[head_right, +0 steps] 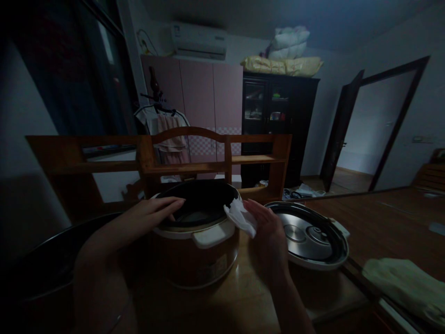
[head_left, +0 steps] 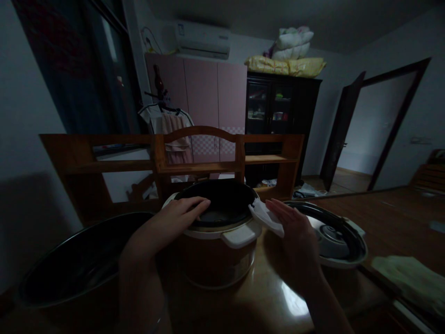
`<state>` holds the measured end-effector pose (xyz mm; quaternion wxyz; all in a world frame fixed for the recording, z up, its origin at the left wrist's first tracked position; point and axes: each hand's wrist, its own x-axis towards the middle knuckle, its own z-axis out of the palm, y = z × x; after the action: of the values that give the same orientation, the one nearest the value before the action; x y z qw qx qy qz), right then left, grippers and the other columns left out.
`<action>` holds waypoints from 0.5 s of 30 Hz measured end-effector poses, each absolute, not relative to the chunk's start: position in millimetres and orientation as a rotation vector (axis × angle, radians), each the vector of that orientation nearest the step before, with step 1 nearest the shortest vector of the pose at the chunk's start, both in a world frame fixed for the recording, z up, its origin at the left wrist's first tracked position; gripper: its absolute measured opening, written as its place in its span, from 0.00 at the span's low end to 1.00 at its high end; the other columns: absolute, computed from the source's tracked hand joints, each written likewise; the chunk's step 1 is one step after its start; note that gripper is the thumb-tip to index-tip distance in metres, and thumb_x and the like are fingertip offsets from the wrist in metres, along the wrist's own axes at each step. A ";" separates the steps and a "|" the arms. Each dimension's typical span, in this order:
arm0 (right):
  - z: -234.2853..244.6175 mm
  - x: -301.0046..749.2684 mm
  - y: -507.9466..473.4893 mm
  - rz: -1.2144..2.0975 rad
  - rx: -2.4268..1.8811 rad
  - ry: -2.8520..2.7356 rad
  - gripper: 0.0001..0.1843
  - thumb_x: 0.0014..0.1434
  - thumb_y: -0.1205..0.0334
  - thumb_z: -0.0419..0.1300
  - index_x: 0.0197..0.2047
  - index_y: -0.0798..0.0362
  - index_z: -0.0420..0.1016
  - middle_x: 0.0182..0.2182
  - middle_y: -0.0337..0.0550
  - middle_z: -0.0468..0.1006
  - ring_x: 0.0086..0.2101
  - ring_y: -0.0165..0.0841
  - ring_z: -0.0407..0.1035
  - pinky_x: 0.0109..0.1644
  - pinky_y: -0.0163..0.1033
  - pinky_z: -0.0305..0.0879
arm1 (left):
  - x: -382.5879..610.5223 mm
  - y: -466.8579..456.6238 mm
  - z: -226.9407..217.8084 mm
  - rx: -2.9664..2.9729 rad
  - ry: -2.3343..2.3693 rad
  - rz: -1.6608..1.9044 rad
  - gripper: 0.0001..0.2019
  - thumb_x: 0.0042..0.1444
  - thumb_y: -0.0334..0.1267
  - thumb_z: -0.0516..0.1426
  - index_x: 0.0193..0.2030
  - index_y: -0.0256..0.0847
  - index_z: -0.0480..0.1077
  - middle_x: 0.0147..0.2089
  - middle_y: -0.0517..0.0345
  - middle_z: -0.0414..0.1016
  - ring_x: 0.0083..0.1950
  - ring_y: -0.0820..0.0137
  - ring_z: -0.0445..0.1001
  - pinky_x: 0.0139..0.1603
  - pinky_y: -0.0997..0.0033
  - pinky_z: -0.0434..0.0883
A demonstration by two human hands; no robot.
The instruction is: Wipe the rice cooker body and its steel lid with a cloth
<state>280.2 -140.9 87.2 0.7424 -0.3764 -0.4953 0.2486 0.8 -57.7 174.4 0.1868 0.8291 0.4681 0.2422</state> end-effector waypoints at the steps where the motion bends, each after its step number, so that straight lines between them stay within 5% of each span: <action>1: 88.3 280.4 -144.7 0.565 -0.819 -1.086 0.29 0.71 0.46 0.39 0.55 0.49 0.77 0.55 0.47 0.78 0.54 0.42 0.73 0.59 0.53 0.67 | 0.3 -57.0 173.7 2.329 1.316 0.681 0.26 0.63 0.60 0.48 0.60 0.53 0.72 0.63 0.63 0.73 0.63 0.62 0.69 0.65 0.65 0.62; 5: 90.0 280.4 -162.9 0.417 -0.943 -1.296 0.27 0.69 0.42 0.49 0.62 0.46 0.70 0.63 0.46 0.69 0.62 0.45 0.63 0.66 0.54 0.58 | 0.9 -57.4 174.3 2.370 1.264 0.678 0.25 0.64 0.58 0.47 0.59 0.53 0.74 0.62 0.64 0.73 0.63 0.63 0.69 0.66 0.67 0.60; 10: 82.2 278.6 -164.2 0.027 -1.064 -1.698 0.44 0.55 0.44 0.69 0.70 0.43 0.59 0.68 0.46 0.60 0.66 0.48 0.54 0.70 0.57 0.49 | 2.2 -59.4 176.8 2.322 1.296 0.673 0.27 0.63 0.61 0.47 0.58 0.53 0.74 0.59 0.62 0.76 0.59 0.60 0.72 0.63 0.64 0.64; 15: 78.5 272.5 -157.2 -0.042 -1.076 -1.564 0.19 0.69 0.58 0.56 0.62 0.40 0.71 0.63 0.43 0.69 0.62 0.41 0.62 0.67 0.54 0.55 | 1.7 -58.7 176.7 2.346 1.259 0.683 0.27 0.62 0.61 0.48 0.58 0.51 0.74 0.61 0.60 0.75 0.62 0.60 0.71 0.64 0.64 0.63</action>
<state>272.5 -157.2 78.5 0.5821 -0.4607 -0.6697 -0.0181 1.7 -58.7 176.7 0.1951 0.8370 0.4494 0.2438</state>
